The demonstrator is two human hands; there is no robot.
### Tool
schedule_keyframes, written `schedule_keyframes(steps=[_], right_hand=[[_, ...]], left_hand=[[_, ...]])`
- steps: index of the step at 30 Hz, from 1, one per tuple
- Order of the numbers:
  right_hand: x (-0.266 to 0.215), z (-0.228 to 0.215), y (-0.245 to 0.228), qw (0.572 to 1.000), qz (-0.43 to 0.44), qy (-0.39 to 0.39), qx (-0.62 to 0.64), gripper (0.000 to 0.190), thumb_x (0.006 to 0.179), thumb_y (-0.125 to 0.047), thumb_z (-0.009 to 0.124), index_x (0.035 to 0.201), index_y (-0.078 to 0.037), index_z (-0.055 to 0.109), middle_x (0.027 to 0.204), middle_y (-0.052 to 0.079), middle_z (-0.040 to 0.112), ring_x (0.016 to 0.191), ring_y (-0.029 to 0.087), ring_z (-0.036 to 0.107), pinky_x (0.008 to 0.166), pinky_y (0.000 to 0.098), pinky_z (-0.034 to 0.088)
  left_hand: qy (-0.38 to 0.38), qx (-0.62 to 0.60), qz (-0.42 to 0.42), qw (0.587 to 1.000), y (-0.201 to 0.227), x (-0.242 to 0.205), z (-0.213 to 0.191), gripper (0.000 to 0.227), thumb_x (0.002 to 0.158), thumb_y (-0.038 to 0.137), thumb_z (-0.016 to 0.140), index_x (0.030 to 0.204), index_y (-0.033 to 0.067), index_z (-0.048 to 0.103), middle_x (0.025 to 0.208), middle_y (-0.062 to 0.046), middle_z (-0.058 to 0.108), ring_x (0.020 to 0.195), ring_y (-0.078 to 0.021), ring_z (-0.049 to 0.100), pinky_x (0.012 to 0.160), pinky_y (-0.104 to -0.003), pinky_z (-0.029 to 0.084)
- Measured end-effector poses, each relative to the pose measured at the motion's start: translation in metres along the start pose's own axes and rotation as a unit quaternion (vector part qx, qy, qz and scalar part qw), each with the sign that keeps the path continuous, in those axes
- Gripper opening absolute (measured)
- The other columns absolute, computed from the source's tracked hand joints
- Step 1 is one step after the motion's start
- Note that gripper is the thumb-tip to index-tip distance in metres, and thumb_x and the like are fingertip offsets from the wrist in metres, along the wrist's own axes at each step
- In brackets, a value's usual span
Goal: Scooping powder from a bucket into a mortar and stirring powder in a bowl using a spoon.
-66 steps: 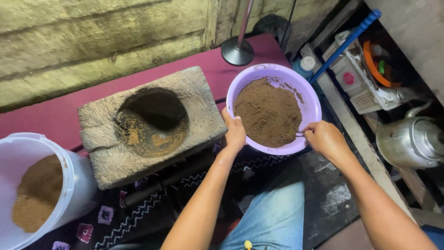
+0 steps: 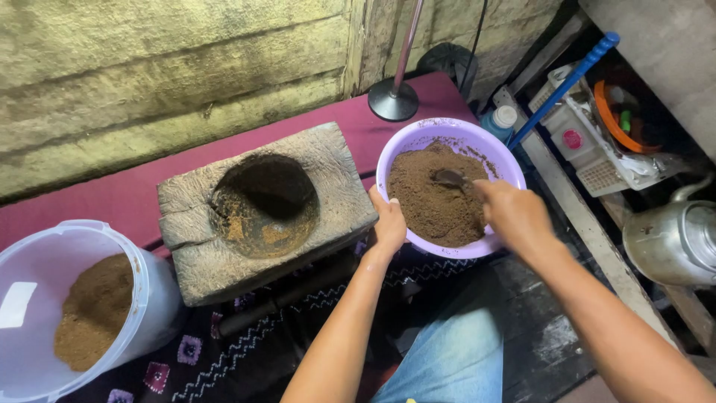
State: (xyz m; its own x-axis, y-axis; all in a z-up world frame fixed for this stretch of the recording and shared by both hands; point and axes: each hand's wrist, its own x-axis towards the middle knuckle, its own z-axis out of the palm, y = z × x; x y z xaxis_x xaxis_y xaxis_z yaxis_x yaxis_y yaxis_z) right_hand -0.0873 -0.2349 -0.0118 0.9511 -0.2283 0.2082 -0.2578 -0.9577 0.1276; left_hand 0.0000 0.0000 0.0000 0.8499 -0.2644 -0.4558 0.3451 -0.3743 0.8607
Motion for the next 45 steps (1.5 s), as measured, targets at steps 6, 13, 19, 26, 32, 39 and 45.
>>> schedule_keyframes(steps=[6,13,19,26,32,39,45], right_hand=[[-0.004,0.081,0.006,0.999,-0.034,-0.003,-0.026,0.027,0.097,-0.02,0.051,0.117,-0.026,0.067,0.073,0.002,0.065,0.066,0.027,0.072,0.063,0.0385,0.06],[-0.041,-0.056,-0.026,0.997,0.051,-0.045,0.047,0.027,0.1,-0.026,0.05,0.119,-0.032,0.067,0.083,0.005,0.069,0.079,0.032,0.074,0.071,0.045,0.06],[-0.02,-0.03,-0.033,0.988,0.016,-0.109,0.107,0.042,0.089,-0.012,0.061,0.129,-0.026,0.068,0.086,0.01,0.073,0.08,0.036,0.076,0.073,0.0487,0.063],[0.056,-0.055,-0.032,0.991,-0.115,-0.032,0.059,0.033,0.097,-0.014,0.052,0.123,-0.027,0.067,0.085,0.006,0.065,0.082,0.033,0.073,0.072,0.0465,0.061],[0.063,-0.031,-0.048,0.974,-0.202,-0.024,0.096,0.032,0.094,-0.013,0.054,0.118,-0.028,0.069,0.084,0.007,0.064,0.084,0.031,0.071,0.074,0.0446,0.06],[0.034,-0.093,-0.008,0.975,-0.057,-0.145,0.159,0.053,0.09,-0.011,0.052,0.137,-0.035,0.061,0.087,0.001,0.066,0.078,0.018,0.077,0.078,0.0386,0.064],[0.12,0.039,0.058,0.99,0.031,-0.135,0.022,0.022,0.099,-0.036,0.055,0.107,-0.032,0.075,0.093,0.006,0.078,0.092,0.031,0.077,0.078,0.0447,0.063]], left_hand=[[0.033,0.025,0.029,0.999,-0.013,0.012,0.012,0.052,0.099,0.039,0.033,0.149,0.0337,0.021,0.158,-0.014,0.037,0.136,-0.0456,0.047,0.115,-0.059,0.036],[0.035,0.041,0.036,0.998,-0.008,0.008,0.008,0.049,0.099,0.038,0.035,0.147,0.032,0.026,0.157,-0.012,0.039,0.137,-0.0407,0.047,0.114,-0.057,0.038],[0.02,-0.034,0.023,0.999,0.011,-0.009,-0.006,0.048,0.099,0.032,0.037,0.147,0.032,0.026,0.158,-0.013,0.037,0.14,-0.0442,0.043,0.119,-0.056,0.031],[-0.002,-0.042,0.007,0.999,0.014,-0.004,-0.009,0.052,0.099,0.033,0.037,0.149,0.0366,0.022,0.16,-0.01,0.034,0.142,-0.0426,0.041,0.122,-0.054,0.027],[-0.002,-0.041,-0.004,0.999,-0.015,0.032,0.004,0.051,0.1,0.035,0.038,0.149,0.0372,0.023,0.159,-0.012,0.036,0.141,-0.043,0.042,0.123,-0.052,0.028],[0.005,-0.055,0.009,0.998,-0.039,0.057,0.014,0.05,0.1,0.03,0.039,0.148,0.0366,0.027,0.157,-0.013,0.04,0.142,-0.0408,0.042,0.123,-0.05,0.027],[0.015,-0.051,0.027,0.998,-0.05,0.067,0.019,0.051,0.099,0.029,0.04,0.148,0.035,0.027,0.156,-0.015,0.041,0.143,-0.0399,0.041,0.122,-0.052,0.028]])
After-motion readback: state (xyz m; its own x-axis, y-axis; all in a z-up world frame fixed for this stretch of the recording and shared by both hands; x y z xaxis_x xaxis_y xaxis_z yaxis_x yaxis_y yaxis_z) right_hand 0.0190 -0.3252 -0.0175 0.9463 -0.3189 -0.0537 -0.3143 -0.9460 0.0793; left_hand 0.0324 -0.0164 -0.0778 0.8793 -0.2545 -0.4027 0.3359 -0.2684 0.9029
